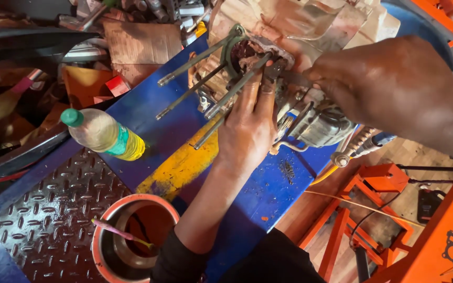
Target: The person works on a disassembled engine block clamped to a blue workbench. They use their hands to manipulate internal components, including a chain and valve springs, while occasionally using a tool to adjust parts within the cylinder head.
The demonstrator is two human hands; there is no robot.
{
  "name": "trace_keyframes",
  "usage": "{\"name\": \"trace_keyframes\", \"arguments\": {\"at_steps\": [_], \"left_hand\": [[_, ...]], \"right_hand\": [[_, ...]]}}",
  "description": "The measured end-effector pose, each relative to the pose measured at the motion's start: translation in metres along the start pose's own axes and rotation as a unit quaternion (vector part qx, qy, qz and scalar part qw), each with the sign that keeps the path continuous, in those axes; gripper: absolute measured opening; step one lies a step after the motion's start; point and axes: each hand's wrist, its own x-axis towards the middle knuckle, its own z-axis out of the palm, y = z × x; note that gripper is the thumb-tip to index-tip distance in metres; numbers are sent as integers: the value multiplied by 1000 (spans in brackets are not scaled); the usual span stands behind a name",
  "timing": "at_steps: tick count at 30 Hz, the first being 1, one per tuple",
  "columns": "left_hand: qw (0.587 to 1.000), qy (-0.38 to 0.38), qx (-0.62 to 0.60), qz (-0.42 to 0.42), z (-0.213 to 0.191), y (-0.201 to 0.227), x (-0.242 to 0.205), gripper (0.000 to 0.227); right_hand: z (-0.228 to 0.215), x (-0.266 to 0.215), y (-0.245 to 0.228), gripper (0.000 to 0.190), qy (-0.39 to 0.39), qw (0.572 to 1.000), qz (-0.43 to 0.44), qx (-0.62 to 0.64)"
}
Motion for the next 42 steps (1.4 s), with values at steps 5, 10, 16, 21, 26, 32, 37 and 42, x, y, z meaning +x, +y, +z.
{"name": "trace_keyframes", "arguments": {"at_steps": [5,10,16,21,26,32,37,42], "left_hand": [[999,19,18,35,-8,-6,-4,48],[996,21,43,72,-6,-11,-4,38],[993,46,67,84,-1,-14,-7,34],[989,37,100,101,-2,-16,-8,30],[984,51,127,111,1,-20,-11,25],[992,33,76,93,-11,-13,-7,36],[998,8,9,57,-13,-9,-8,45],[999,5,9,36,-1,-12,-15,44]], "right_hand": [[-9,5,-16,30,-15,999,12,-49],[-2,7,-6,30,-77,994,44,-59],[-2,11,-8,29,-82,995,41,-42],[2,9,-3,32,-55,997,3,-59],[-1,15,-13,28,-44,998,0,-41],[-5,5,-17,32,-29,996,-10,-79],[-5,-1,-16,30,16,996,-47,-68],[-1,5,-21,37,-25,991,-44,-122]]}}
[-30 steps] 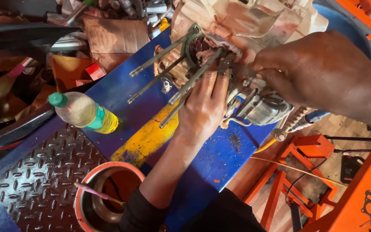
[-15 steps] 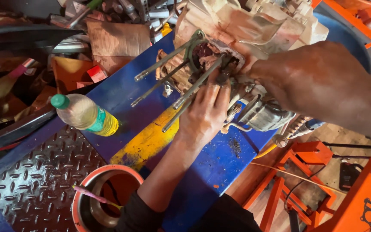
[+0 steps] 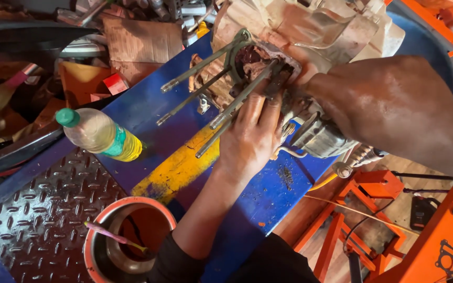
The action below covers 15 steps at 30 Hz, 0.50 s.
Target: The person works on a disassembled engine block clamped to a blue workbench. They use their hands to manipulate internal components, including a chain and valve springs, while occasionally using a tool to adjust parts within the cylinder head.
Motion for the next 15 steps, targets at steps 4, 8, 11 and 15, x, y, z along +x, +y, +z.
{"name": "trace_keyframes", "arguments": {"at_steps": [4,8,11,15], "left_hand": [[1000,5,9,14,-1,-2,1,43],[1000,6,-6,12,1,-1,-1,45],[1000,-1,-18,7,1,1,-1,46],[1000,9,-27,1,-3,2,1,47]], "right_hand": [[-6,10,0,36,13,1000,-23,14],[-17,18,-5,37,-135,988,43,-68],[-15,19,-4,36,-134,987,34,-84],[-24,24,-6,40,-114,989,30,-92]]}}
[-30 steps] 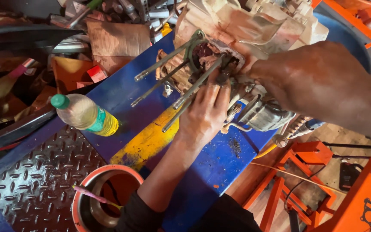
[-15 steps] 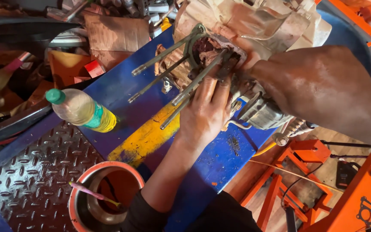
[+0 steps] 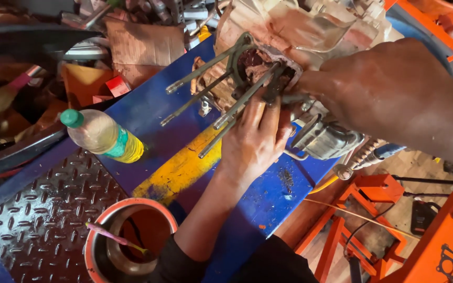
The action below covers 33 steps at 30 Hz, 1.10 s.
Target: The person works on a disassembled engine block clamped to a blue workbench. They use their hands to manipulate internal components, including a chain and valve springs, while occasionally using a tool to adjust parts within the cylinder head.
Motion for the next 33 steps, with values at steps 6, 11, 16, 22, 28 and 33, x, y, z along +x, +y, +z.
{"name": "trace_keyframes", "arguments": {"at_steps": [6,11,16,22,28,33], "left_hand": [[993,39,-92,-69,-22,14,7,46],[990,23,-112,-84,-19,11,2,43],[984,12,-148,-101,-30,16,9,49],[977,1,-184,-106,-33,17,9,53],[972,27,-211,-102,-36,20,7,54],[967,-33,-217,-133,-46,17,10,59]], "right_hand": [[12,-25,19,33,84,985,-34,150],[16,-35,15,23,191,972,-22,132],[22,-44,11,23,185,980,-33,64],[1,-55,-11,26,179,981,-26,64],[14,-97,6,26,172,983,9,-69],[143,-202,-69,32,202,863,227,404]]}}
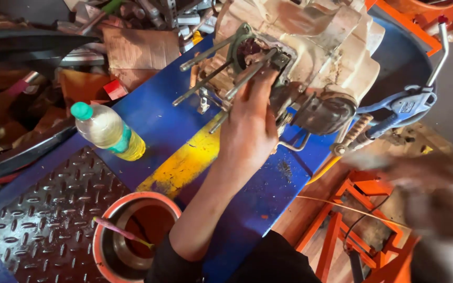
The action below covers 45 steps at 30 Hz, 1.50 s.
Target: The person works on a disassembled engine block clamped to a blue workbench. They use their hands to manipulate internal components, including a chain and valve springs, while occasionally using a tool to adjust parts within the cylinder head.
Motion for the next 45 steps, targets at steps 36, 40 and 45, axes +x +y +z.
{"name": "trace_keyframes", "arguments": {"at_steps": [36,40,45], "left_hand": [[996,79,39,-4,30,-2,16,43],[995,93,24,14,31,-8,19,39],[996,86,17,23,27,-4,20,44]], "right_hand": [[243,140,-107,21,477,796,150,342],[245,145,-104,19,467,798,145,352],[251,138,-102,18,446,803,149,366]]}}
